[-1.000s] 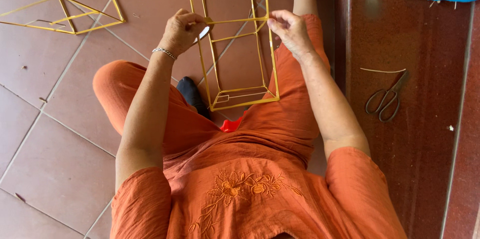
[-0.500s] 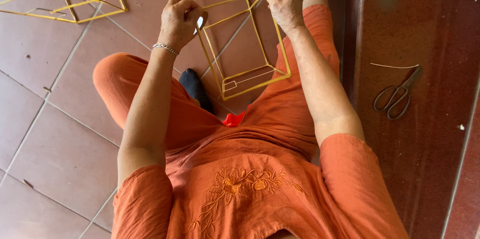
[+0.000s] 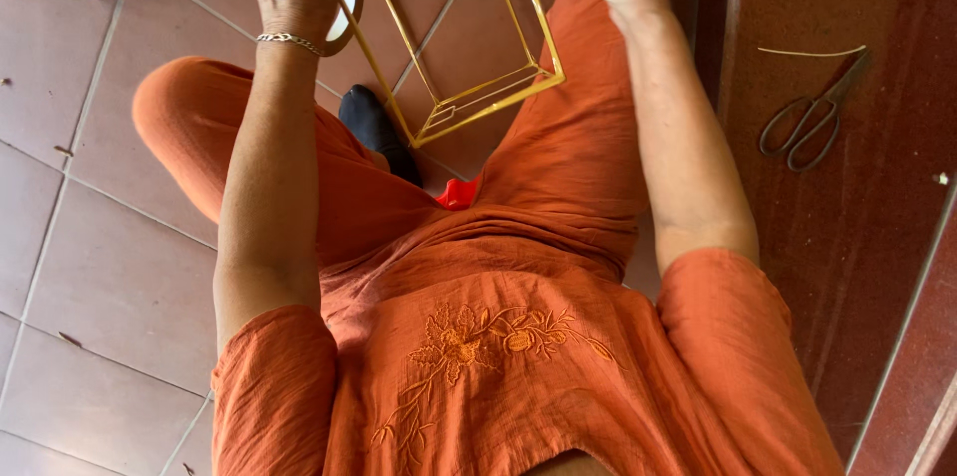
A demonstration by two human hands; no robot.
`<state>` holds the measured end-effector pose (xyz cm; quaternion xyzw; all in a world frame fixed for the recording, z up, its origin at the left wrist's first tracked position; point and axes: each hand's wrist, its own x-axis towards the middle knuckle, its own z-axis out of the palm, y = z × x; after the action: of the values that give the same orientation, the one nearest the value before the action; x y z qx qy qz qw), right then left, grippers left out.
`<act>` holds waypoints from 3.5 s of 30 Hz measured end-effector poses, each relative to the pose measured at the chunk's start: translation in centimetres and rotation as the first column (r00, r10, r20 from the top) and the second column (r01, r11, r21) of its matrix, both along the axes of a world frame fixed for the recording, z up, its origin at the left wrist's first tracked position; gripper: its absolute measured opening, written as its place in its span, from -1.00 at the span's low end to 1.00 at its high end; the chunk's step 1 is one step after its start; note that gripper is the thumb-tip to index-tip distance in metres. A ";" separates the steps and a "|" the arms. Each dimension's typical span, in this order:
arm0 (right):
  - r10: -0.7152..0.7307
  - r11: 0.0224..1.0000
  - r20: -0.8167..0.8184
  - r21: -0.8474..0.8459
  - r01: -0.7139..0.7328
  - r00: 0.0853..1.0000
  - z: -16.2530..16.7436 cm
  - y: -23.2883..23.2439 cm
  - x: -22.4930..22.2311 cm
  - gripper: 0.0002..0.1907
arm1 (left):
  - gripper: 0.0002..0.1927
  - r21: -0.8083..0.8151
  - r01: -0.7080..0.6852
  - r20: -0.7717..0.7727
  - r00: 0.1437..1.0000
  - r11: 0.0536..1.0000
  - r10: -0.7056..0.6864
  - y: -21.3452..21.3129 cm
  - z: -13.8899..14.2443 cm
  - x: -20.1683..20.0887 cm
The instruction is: The person sits on the floor and wraps yellow tape around the edges of a rectangular wire basket frame. They repeatedly measure, cut, and apply tape to reinforce the frame's edges, using scissors to trim the tape.
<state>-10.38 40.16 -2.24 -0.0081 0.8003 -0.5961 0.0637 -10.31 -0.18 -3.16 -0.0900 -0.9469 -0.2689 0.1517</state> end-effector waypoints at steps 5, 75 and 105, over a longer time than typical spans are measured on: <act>-0.335 0.936 -0.013 -0.119 0.332 0.942 2.8 10.6 8.2 -0.84 | -0.84 0.204 -0.053 -0.042 0.997 0.978 0.063 -0.1 -0.7 -0.3; 0.409 0.904 0.559 -0.143 -0.402 0.722 12.5 -21.8 -4.8 -0.20 | -0.85 0.585 -0.486 0.485 0.851 0.649 0.199 -0.4 2.8 -1.6; -0.912 0.406 0.166 0.503 0.763 0.376 -0.7 23.1 16.9 -0.33 | -0.96 0.575 -0.115 0.634 0.689 0.810 -0.352 10.1 9.2 13.4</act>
<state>6.52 63.27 -2.98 0.5447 0.7437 -0.3784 -0.0841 3.10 9.96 6.05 0.0073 -0.7942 -0.5635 -0.2274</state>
